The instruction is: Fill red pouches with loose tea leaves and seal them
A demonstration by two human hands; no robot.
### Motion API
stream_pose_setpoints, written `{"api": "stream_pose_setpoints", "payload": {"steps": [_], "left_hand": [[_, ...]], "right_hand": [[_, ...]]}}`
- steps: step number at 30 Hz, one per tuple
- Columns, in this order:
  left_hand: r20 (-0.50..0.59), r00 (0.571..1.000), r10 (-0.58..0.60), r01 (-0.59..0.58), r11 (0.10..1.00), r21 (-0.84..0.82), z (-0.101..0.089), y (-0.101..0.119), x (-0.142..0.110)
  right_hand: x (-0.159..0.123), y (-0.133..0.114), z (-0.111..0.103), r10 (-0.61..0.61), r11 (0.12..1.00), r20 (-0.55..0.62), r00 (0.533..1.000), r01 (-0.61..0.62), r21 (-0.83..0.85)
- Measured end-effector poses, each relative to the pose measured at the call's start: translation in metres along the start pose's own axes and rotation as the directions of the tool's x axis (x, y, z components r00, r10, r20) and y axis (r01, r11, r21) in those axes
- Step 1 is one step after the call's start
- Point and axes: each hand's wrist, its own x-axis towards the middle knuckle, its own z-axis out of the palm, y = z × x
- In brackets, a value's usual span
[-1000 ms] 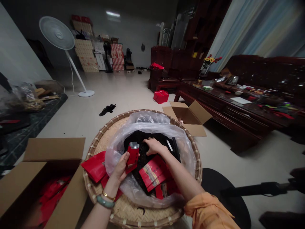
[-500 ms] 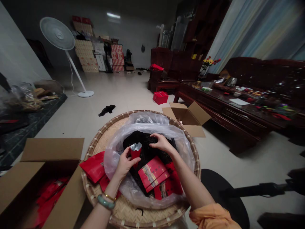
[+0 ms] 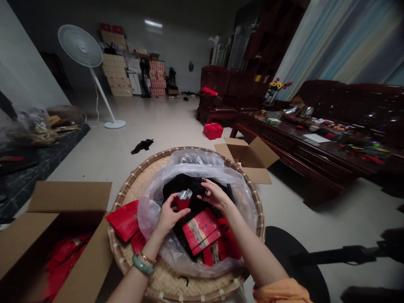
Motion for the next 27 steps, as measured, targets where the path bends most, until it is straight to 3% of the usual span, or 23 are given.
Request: {"api": "stream_pose_setpoints", "payload": {"steps": [4,8,11,14,16,19,23,27], "left_hand": [[-0.014,1.000,0.005,-0.004,0.999,0.037,0.000,0.001,0.000],[-0.047,0.999,0.014,-0.010,0.995,0.098,0.004,0.004,0.000],[-0.081,0.996,0.030,-0.014,0.982,0.188,0.006,0.004,0.000],[-0.110,0.991,0.070,-0.037,0.961,0.275,0.007,0.002,0.002],[-0.121,0.988,0.095,-0.057,0.956,0.289,0.007,0.000,0.003],[-0.135,0.984,0.117,-0.077,0.960,0.271,0.008,-0.003,0.005],[-0.146,0.980,0.134,-0.091,0.960,0.266,0.009,-0.005,0.006],[-0.152,0.978,0.145,-0.104,0.963,0.250,0.010,-0.008,0.005]], "right_hand": [[-0.005,-0.004,0.002,-0.022,0.999,-0.003,1.000,0.023,0.045],[-0.017,-0.025,0.010,-0.074,0.996,0.036,0.997,0.072,0.042],[-0.028,-0.041,0.021,-0.121,0.990,0.103,0.987,0.127,-0.056],[-0.036,-0.049,0.031,-0.181,0.940,0.141,0.973,0.213,-0.267],[-0.039,-0.050,0.037,-0.250,0.855,0.183,0.951,0.305,-0.419],[-0.042,-0.048,0.044,-0.341,0.656,0.256,0.905,0.424,-0.624],[-0.045,-0.048,0.050,-0.382,0.394,0.294,0.876,0.442,-0.806],[-0.048,-0.049,0.051,-0.386,0.293,0.321,0.865,0.445,-0.846]]}}
